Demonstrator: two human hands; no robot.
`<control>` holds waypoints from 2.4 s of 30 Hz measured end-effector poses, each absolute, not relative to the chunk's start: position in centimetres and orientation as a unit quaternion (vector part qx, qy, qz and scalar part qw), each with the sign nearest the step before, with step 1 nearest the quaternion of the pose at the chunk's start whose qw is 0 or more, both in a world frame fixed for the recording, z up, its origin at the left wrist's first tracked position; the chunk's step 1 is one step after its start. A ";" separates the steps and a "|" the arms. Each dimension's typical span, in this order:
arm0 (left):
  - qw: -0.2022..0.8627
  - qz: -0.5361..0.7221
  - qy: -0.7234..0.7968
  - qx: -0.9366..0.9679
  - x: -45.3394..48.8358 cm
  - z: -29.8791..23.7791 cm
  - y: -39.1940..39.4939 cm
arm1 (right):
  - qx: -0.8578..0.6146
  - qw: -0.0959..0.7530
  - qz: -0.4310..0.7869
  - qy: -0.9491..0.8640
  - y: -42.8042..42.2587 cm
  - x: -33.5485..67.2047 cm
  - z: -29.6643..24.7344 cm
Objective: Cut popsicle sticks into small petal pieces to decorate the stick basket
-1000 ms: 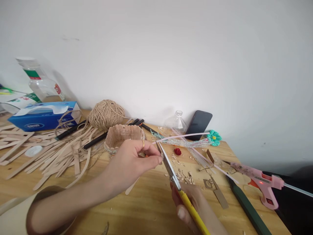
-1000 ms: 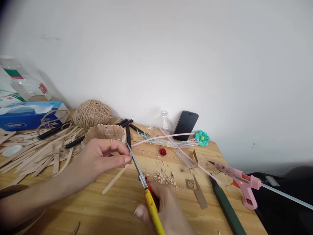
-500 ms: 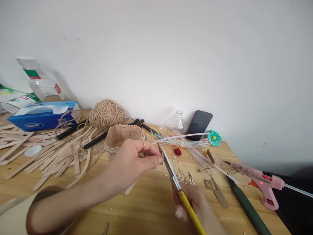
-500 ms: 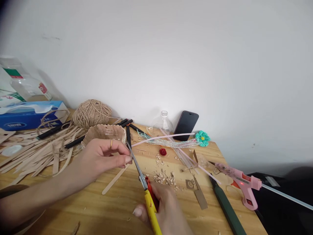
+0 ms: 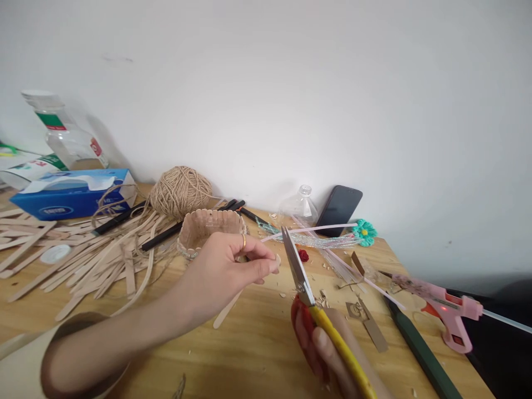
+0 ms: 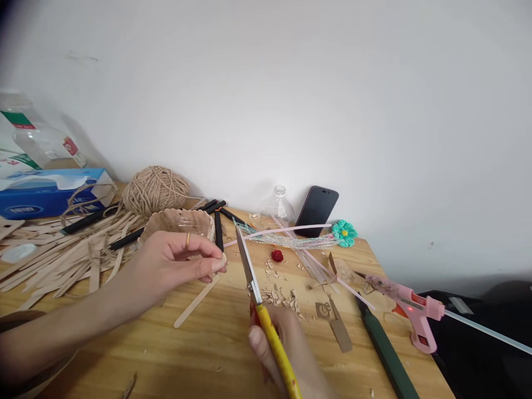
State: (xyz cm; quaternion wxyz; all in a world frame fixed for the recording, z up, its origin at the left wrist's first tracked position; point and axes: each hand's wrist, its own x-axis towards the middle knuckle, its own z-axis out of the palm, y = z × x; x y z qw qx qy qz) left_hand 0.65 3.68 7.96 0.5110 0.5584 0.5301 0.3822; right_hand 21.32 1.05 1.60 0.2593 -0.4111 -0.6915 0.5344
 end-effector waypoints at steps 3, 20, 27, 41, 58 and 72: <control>0.507 0.380 0.527 0.566 0.6 7.9 3.7 | -0.396 0.252 0.581 -0.665 1.0 21.3 2.5; 0.531 0.367 0.508 0.570 0.8 7.4 3.5 | -0.389 0.219 0.547 -0.708 1.2 21.0 3.0; 0.527 0.357 0.514 0.575 0.7 7.5 3.4 | -0.413 0.243 0.529 -0.700 0.8 21.0 2.8; 0.502 0.311 0.537 0.603 0.3 7.8 3.4 | -0.388 0.235 0.482 -0.750 0.8 20.0 4.4; 0.568 0.264 0.496 0.601 1.4 6.8 3.3 | -0.476 0.419 0.576 -0.516 1.7 20.2 2.6; 0.603 0.178 0.507 0.589 2.9 4.2 3.1 | -0.471 0.390 0.600 -0.516 1.4 19.8 2.1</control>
